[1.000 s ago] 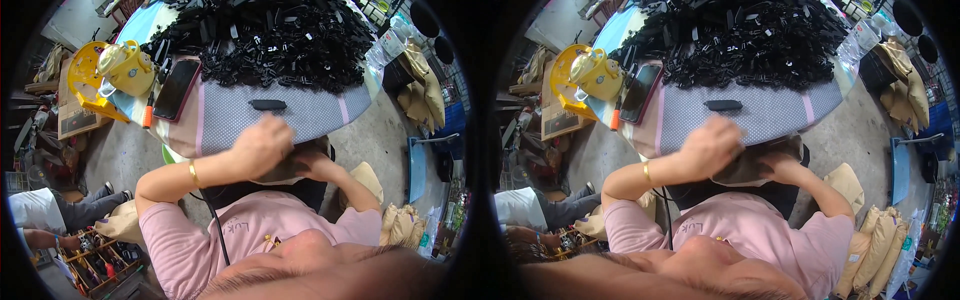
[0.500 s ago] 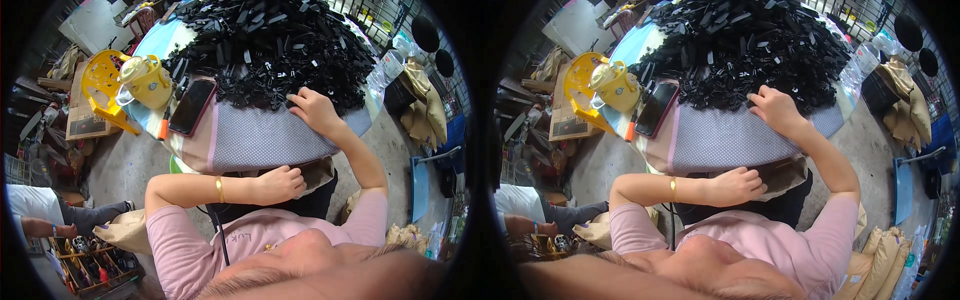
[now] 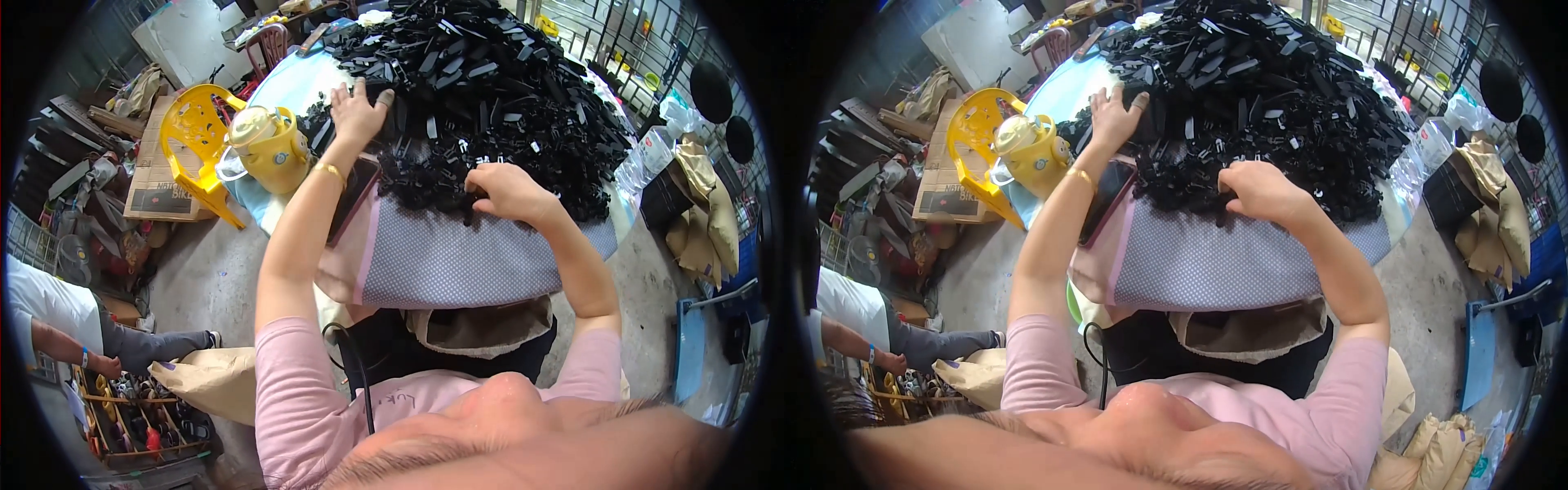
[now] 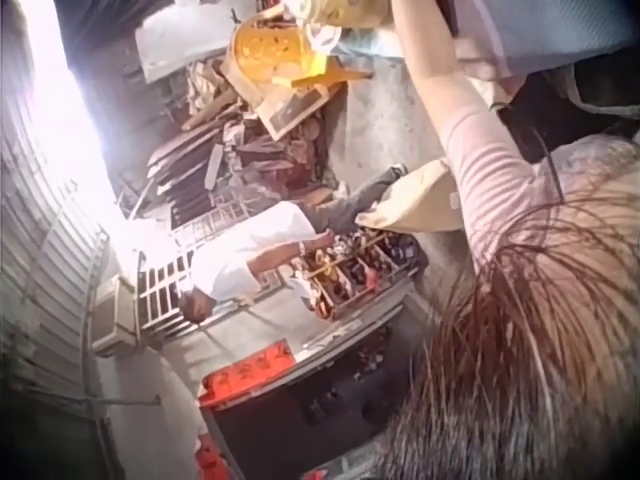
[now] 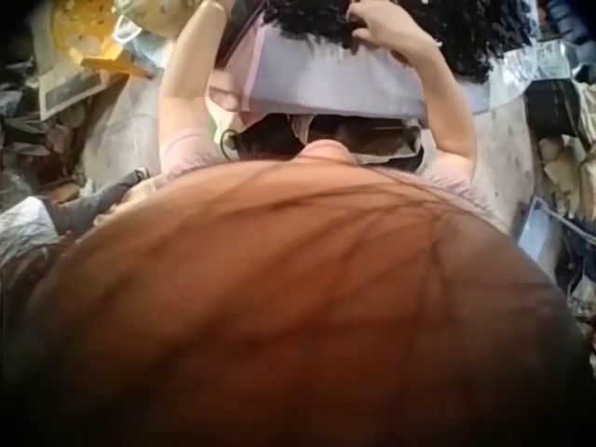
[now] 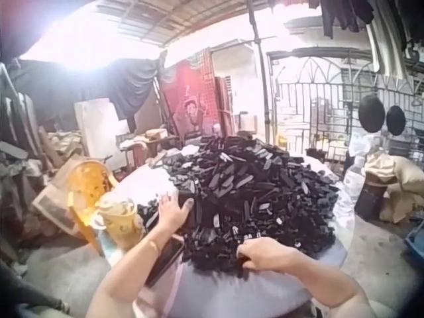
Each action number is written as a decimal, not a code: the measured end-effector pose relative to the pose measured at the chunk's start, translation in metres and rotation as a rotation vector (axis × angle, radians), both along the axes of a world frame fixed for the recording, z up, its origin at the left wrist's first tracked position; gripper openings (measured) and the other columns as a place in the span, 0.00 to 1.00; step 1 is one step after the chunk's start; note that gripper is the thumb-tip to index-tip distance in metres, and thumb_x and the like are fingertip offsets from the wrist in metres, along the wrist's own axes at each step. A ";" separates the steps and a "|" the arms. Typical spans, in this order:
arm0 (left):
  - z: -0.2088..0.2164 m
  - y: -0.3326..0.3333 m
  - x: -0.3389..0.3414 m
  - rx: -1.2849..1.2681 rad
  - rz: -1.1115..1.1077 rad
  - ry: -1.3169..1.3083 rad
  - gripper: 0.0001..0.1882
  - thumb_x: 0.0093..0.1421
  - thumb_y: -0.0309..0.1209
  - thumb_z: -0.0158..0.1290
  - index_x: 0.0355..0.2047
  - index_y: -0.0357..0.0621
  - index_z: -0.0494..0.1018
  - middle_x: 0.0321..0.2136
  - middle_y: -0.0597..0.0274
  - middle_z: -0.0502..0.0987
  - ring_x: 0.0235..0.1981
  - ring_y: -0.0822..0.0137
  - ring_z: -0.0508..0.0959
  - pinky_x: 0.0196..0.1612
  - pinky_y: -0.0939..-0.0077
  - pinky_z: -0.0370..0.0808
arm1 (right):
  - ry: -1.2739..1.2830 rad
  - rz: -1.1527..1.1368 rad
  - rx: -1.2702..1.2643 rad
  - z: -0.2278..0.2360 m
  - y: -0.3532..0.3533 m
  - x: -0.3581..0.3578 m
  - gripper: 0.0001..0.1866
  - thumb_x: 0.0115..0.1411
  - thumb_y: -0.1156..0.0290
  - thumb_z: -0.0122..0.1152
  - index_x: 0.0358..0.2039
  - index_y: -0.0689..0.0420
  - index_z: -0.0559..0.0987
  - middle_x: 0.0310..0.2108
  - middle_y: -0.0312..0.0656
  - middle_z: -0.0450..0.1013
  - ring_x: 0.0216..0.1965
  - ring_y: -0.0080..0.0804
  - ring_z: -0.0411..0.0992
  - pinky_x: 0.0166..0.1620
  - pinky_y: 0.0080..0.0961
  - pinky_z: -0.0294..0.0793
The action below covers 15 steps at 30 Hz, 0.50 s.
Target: Inspecting and sorting small black plastic components on a workbench.
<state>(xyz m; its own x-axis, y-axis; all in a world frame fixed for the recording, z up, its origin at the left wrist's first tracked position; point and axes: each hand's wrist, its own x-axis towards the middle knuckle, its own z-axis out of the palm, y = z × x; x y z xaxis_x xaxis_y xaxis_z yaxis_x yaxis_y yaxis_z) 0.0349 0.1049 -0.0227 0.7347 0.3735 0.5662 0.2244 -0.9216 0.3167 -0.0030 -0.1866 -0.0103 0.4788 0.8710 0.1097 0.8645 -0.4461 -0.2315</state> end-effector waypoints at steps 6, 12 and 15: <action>0.006 -0.013 0.032 0.006 0.017 0.202 0.37 0.51 0.62 0.45 0.53 0.50 0.65 0.49 0.47 0.69 0.52 0.50 0.69 0.54 0.56 0.62 | -0.012 -0.019 0.100 -0.004 -0.011 0.002 0.09 0.46 0.73 0.60 0.30 0.60 0.77 0.30 0.45 0.74 0.35 0.42 0.73 0.41 0.33 0.72; -0.009 -0.068 0.013 0.078 -0.102 0.035 0.29 0.52 0.55 0.49 0.44 0.45 0.70 0.40 0.48 0.73 0.41 0.46 0.73 0.46 0.56 0.67 | 0.017 -0.046 0.520 -0.002 -0.007 0.009 0.12 0.48 0.79 0.54 0.36 0.62 0.77 0.29 0.44 0.71 0.28 0.37 0.73 0.33 0.25 0.73; -0.017 -0.100 0.000 0.076 -0.242 0.021 0.26 0.51 0.50 0.53 0.41 0.42 0.69 0.39 0.49 0.72 0.43 0.47 0.70 0.44 0.53 0.67 | 0.031 -0.040 0.542 -0.008 -0.007 0.012 0.13 0.49 0.81 0.54 0.37 0.63 0.76 0.30 0.44 0.70 0.27 0.34 0.72 0.32 0.24 0.72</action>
